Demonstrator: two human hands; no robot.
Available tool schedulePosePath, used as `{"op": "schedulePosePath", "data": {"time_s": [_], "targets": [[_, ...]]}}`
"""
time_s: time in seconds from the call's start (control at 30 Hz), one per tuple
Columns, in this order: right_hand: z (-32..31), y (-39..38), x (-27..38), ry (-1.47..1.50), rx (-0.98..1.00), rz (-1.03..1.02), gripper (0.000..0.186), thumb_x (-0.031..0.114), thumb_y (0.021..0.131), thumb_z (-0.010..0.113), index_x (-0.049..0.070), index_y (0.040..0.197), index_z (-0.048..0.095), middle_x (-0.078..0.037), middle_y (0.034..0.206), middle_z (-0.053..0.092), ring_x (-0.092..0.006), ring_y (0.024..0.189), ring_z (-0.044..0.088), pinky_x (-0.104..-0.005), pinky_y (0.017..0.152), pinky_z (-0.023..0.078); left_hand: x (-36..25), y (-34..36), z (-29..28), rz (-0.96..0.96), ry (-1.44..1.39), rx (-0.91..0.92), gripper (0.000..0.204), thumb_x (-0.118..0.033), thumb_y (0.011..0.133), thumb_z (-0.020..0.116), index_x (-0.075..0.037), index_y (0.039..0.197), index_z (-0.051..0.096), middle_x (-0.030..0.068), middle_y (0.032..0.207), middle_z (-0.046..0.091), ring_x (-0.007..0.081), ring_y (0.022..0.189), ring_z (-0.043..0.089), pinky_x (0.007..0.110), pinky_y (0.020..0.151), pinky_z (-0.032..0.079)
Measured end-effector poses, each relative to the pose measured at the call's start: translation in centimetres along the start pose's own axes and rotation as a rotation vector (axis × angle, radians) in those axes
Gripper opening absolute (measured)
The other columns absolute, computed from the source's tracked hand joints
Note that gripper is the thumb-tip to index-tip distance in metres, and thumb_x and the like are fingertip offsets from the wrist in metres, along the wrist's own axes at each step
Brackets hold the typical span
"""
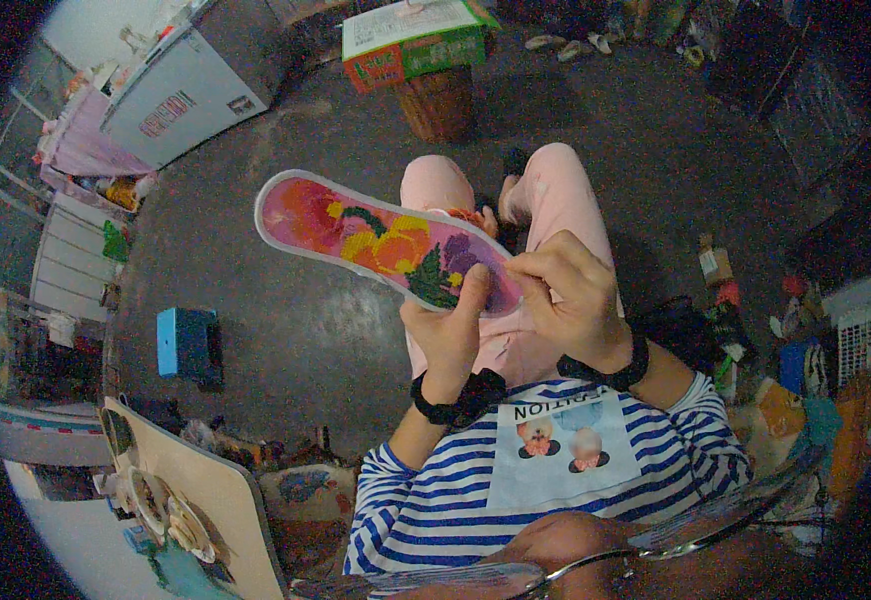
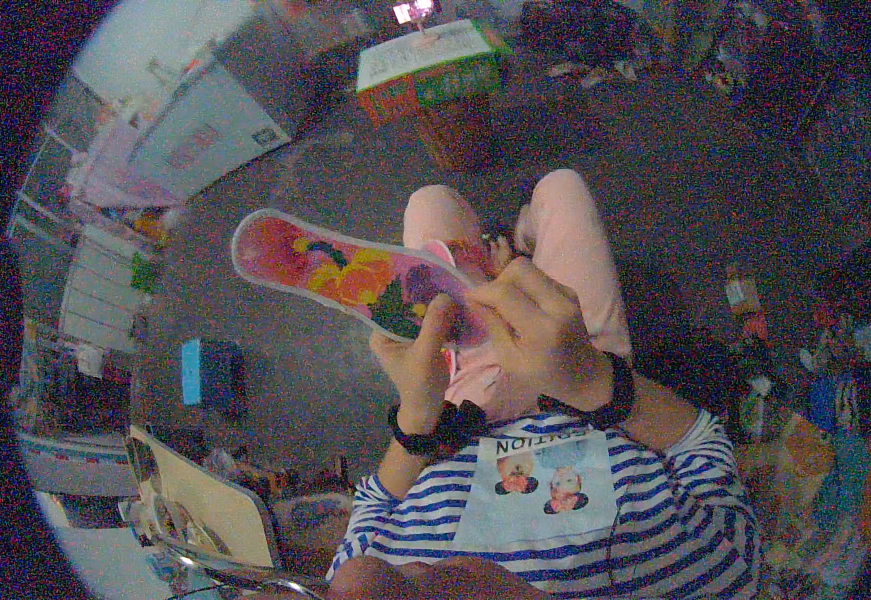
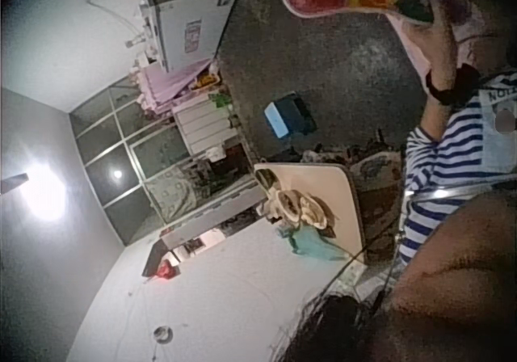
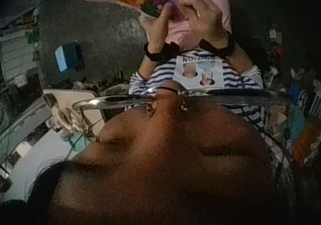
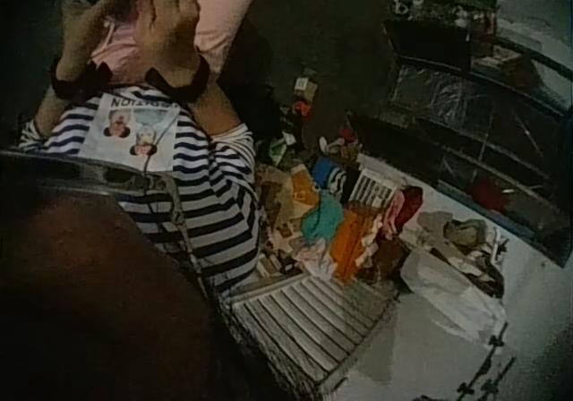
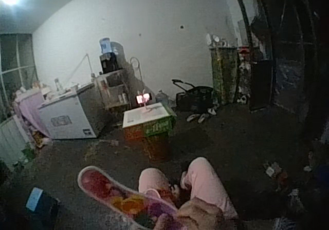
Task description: The person sits on the floor and embroiders a floral pattern onto the insole of a pink slipper using a needle and thread. They pull the thread through the fabric, adjust the slipper, and continue stitching the design.
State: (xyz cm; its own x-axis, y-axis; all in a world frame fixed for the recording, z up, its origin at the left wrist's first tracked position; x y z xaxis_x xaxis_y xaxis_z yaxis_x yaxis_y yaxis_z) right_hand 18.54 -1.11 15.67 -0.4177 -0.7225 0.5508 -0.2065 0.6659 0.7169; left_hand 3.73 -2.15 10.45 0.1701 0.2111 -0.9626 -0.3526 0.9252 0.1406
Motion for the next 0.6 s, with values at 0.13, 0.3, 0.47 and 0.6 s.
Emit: {"op": "schedulePosePath", "data": {"time_s": [0.13, 0.3, 0.47, 0.6], "targets": [[1.5, -0.6, -1.6, -0.085, 0.015, -0.017, 0.023, -0.009, 0.072, 0.069, 0.0, 0.093, 0.064, -0.011, 0.076, 0.056, -0.0234, 0.062, 0.058, -0.0315, 0.053, 0.046, 1.9, 1.3, -0.2, 0.05, -0.028, -0.026, 0.014, -0.005, 0.081, 0.074, -0.003, 0.089, 0.063, 0.0004, 0.083, 0.064, 0.0089, 0.069, 0.059, 0.024, 0.063, 0.048], [3.1, -1.4, -3.7, -0.101, 0.023, -0.001, 0.023, -0.009, 0.073, 0.069, -0.001, 0.094, 0.065, -0.011, 0.075, 0.056, -0.0222, 0.06, 0.057, -0.0306, 0.051, 0.045, 4.3, 2.2, -0.1, 0.022, -0.114, -0.047, 0.018, -0.003, 0.082, 0.072, -0.002, 0.097, 0.063, 0.0014, 0.087, 0.065, 0.0096, 0.074, 0.06, 0.024, 0.068, 0.049], [4.0, -1.7, -4.7, -0.095, 0.011, 0.017, 0.022, -0.01, 0.073, 0.069, -0.001, 0.092, 0.065, -0.01, 0.074, 0.054, -0.02, 0.058, 0.055, -0.0285, 0.049, 0.043, 5.4, 2.9, -0.7, 0.018, -0.084, 0.018, 0.019, -0.003, 0.082, 0.072, -0.002, 0.098, 0.064, 0.0023, 0.089, 0.066, 0.0098, 0.075, 0.061, 0.024, 0.068, 0.05], [4.5, -1.8, -5.6, -0.105, 0.015, 0.026, 0.021, -0.01, 0.073, 0.069, -0.001, 0.091, 0.064, -0.009, 0.072, 0.053, -0.0182, 0.056, 0.054, -0.0273, 0.048, 0.042, 6.6, 3.4, -0.7, 0.031, -0.112, 0.013, 0.018, -0.003, 0.082, 0.072, -0.002, 0.098, 0.064, 0.0022, 0.087, 0.066, 0.0099, 0.073, 0.061, 0.024, 0.067, 0.05]]}}
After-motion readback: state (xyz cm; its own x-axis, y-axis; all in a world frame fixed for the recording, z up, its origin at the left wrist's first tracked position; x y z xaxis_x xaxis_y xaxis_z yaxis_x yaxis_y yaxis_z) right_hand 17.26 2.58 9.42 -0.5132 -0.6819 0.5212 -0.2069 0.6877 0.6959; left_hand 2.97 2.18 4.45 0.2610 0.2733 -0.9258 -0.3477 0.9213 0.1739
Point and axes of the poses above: each hand's wrist, its own y-axis towards the middle knuckle, its own z-axis out of the palm, x = y × z, the point moved 3 cm from there along y, towards the middle knuckle
